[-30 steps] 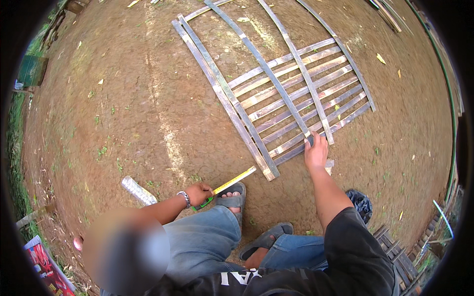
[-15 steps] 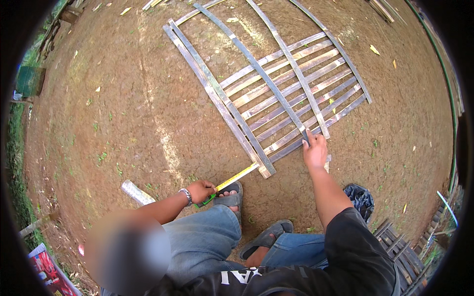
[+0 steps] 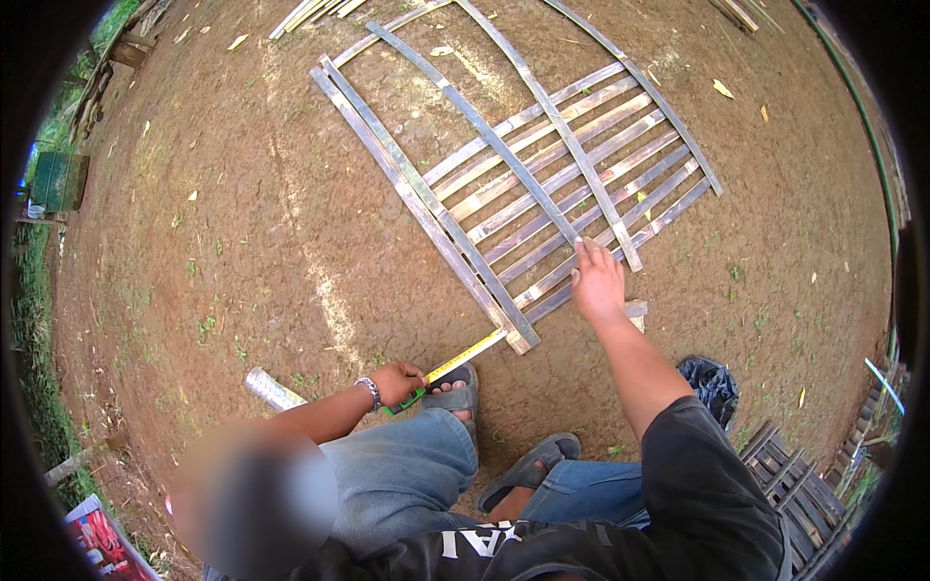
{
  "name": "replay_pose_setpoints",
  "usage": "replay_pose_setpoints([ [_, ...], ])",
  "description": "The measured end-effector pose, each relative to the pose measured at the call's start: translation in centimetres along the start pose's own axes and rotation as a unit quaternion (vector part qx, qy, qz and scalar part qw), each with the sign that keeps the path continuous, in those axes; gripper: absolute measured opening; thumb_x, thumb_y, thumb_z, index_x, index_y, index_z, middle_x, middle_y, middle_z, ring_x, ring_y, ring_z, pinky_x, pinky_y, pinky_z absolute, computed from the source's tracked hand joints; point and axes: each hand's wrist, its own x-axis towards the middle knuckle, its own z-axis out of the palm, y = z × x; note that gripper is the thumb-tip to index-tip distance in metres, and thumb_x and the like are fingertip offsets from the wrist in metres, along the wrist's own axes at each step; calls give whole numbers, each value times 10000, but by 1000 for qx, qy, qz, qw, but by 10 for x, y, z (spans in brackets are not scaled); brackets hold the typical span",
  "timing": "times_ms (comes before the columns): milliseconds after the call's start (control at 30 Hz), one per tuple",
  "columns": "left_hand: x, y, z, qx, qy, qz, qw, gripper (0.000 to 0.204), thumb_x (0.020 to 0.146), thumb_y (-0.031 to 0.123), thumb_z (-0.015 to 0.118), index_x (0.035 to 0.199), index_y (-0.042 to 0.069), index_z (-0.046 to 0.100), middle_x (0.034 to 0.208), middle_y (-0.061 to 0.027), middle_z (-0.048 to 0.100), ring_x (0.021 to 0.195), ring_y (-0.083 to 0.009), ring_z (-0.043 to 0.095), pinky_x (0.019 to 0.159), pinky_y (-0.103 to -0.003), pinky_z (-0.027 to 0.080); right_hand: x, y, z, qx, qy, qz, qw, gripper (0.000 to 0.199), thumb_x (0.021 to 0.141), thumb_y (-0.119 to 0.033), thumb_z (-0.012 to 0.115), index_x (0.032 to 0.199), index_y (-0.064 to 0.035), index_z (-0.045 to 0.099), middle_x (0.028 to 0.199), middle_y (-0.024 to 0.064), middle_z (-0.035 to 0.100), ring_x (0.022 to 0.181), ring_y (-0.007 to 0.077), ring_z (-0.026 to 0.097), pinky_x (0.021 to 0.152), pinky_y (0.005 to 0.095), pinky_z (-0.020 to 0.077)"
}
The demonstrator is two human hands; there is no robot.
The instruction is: The person assembles a rectangular wooden frame on the ground using thin wooden slats. They use a hammer to drive nails into the joints to secure the pieces together and a tape measure to check dimensions. The person handles the frame, adjusts the slats, and repeatedly measures the structure during the process.
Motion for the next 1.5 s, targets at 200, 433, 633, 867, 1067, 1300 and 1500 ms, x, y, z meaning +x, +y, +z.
replay_pose_setpoints([
  [200,-5,6,-3,-19,4,-19,1000,230,946,314,656,947,100,741,699,-20,652,570,-138,614,528,-326,522,35,-48,-7,-50,-52,-62,995,627,1027,-260,449,1602,-121,244,1678,29,203,1551,229,163,1248,472,173],
  [433,-9,-11,0,0,12,-34,999,248,947,323,652,932,90,735,697,-18,651,586,-132,596,545,-328,503,77,-73,-18,-81,-90,-54,991,647,1056,-325,401,1605,-57,188,1692,93,139,1562,240,122,1259,444,142],
  [633,-7,-20,-4,-7,10,-17,1000,265,946,332,645,928,82,734,706,-29,656,629,-143,590,594,-341,492,82,-79,-19,-80,-116,-32,989,672,1058,-364,382,1607,-45,162,1697,94,112,1565,241,102,1262,438,130],
  [867,-7,-6,-17,-38,21,-28,999,289,930,351,651,995,87,752,796,-80,703,697,-185,636,671,-349,522,83,-82,-25,-68,-142,-32,987,724,1045,-409,410,1603,-27,153,1696,133,76,1567,272,79,1263,416,131],
  [1067,-3,10,-23,-71,-3,-68,995,287,951,364,649,991,95,741,741,-18,661,661,-127,615,621,-329,524,87,-84,-39,-62,-177,-28,982,731,1044,-395,419,1612,-40,127,1703,105,53,1571,259,52,1264,408,122],
  [1300,10,-4,-18,-66,2,-8,998,265,973,343,625,982,96,723,699,-16,623,576,-138,584,508,-337,505,94,-82,-40,-121,-202,-41,971,773,1015,-317,462,1613,-34,62,1702,125,35,1568,259,86,1264,410,141],
  [1500,6,9,-15,-59,2,-21,998,292,954,352,600,1002,99,739,775,-77,703,650,-187,648,621,-358,523,95,-78,-64,-136,-220,-80,963,748,979,-132,430,1618,-57,48,1706,78,77,1561,202,141,1258,470,160],
])
